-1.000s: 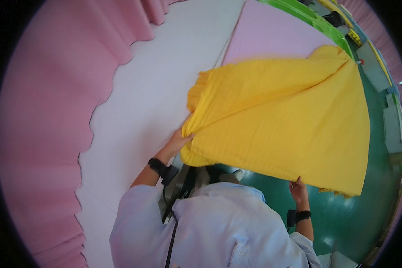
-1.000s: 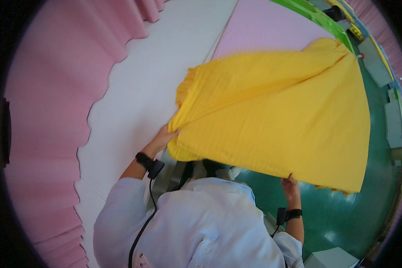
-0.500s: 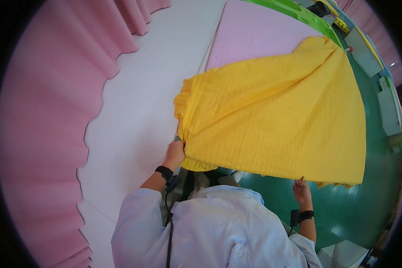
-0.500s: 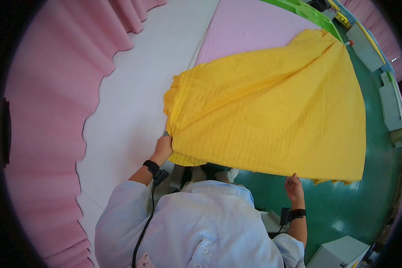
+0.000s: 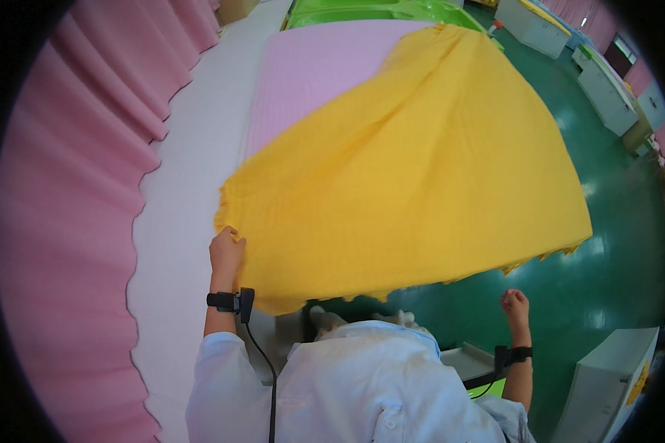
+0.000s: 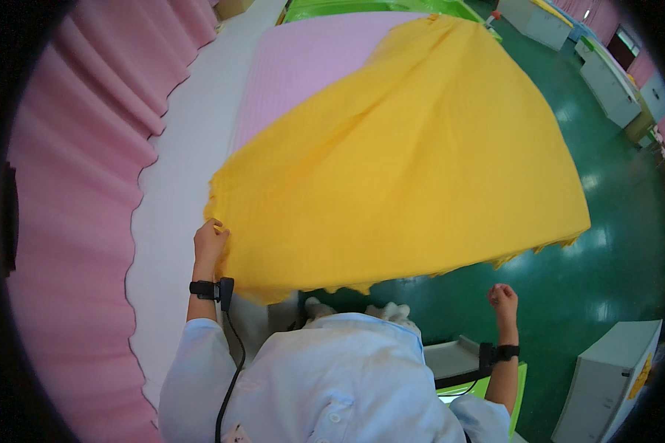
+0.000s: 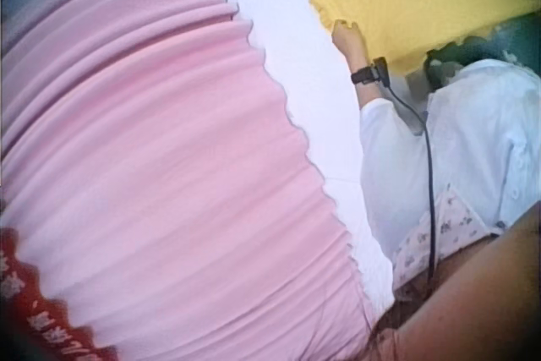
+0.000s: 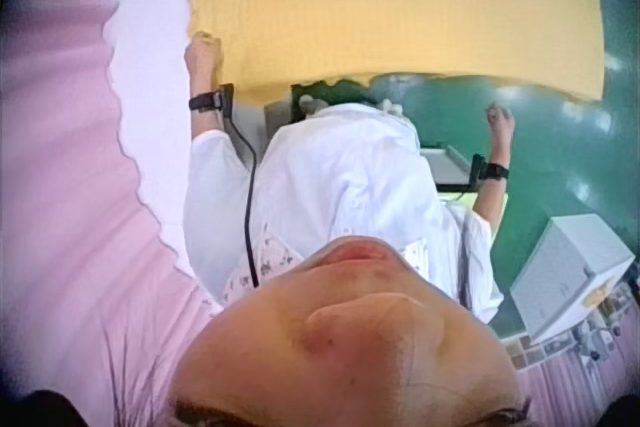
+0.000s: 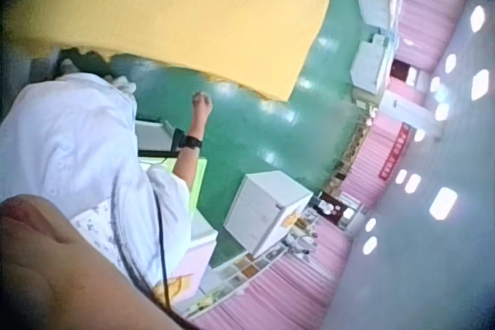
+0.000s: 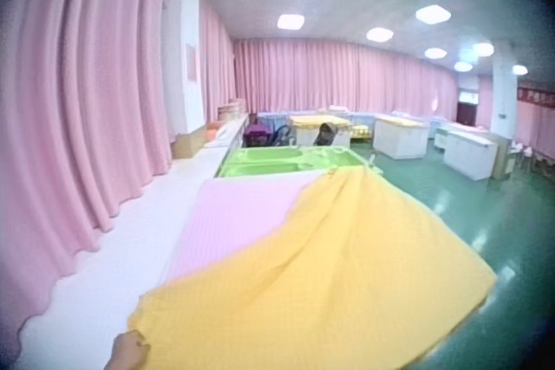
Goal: The person cleans two green plastic sinks using a brush, handles a spray bottle, and spreads a yellow sheet over a pink mattress on a table.
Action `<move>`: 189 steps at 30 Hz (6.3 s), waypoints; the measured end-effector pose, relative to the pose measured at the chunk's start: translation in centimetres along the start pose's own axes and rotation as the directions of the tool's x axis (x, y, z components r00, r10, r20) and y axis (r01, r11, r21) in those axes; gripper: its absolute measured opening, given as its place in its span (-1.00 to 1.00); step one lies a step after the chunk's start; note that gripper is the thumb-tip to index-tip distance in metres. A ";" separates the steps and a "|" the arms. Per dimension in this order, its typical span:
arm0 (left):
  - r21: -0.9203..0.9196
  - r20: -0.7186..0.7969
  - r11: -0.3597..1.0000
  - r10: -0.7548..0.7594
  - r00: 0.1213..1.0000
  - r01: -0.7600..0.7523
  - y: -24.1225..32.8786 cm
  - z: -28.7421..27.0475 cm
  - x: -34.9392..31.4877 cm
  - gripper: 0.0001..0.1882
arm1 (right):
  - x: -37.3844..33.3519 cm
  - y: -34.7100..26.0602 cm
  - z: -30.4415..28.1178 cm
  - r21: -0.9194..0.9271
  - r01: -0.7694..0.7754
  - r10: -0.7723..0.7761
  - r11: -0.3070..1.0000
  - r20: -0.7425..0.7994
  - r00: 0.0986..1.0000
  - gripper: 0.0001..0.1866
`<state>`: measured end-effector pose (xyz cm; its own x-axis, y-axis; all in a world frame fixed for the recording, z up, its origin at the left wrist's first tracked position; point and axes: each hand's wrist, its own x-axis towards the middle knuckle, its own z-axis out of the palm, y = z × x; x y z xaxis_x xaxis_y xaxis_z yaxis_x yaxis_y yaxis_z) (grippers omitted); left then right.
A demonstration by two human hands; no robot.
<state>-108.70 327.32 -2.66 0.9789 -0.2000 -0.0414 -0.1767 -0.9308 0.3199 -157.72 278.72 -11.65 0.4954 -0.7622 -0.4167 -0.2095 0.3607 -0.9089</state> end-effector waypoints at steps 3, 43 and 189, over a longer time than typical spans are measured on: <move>-0.103 0.060 0.992 -0.071 0.996 0.077 8.6 2.4 -0.3 -0.67 | 1.9 0.5 -7.0 -0.615 0.152 -0.241 0.774 -0.064 0.968 -0.88; 0.464 -0.159 0.883 0.013 0.987 0.063 103.8 45.5 -12.9 -0.51 | 32.8 -22.7 -77.9 -0.762 0.149 -0.244 0.630 -0.012 0.970 -0.93; -0.913 0.085 0.120 -0.879 -0.469 -0.390 135.0 54.3 14.9 -0.49 | 122.9 -61.7 31.0 0.502 0.781 0.463 0.371 0.629 -0.624 -0.66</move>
<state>-123.58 182.04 -11.52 -0.3131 0.8859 -0.3423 -0.3096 0.2456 0.9186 -57.80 179.46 -6.20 0.1240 0.9810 -0.1491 0.7325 -0.1919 -0.6532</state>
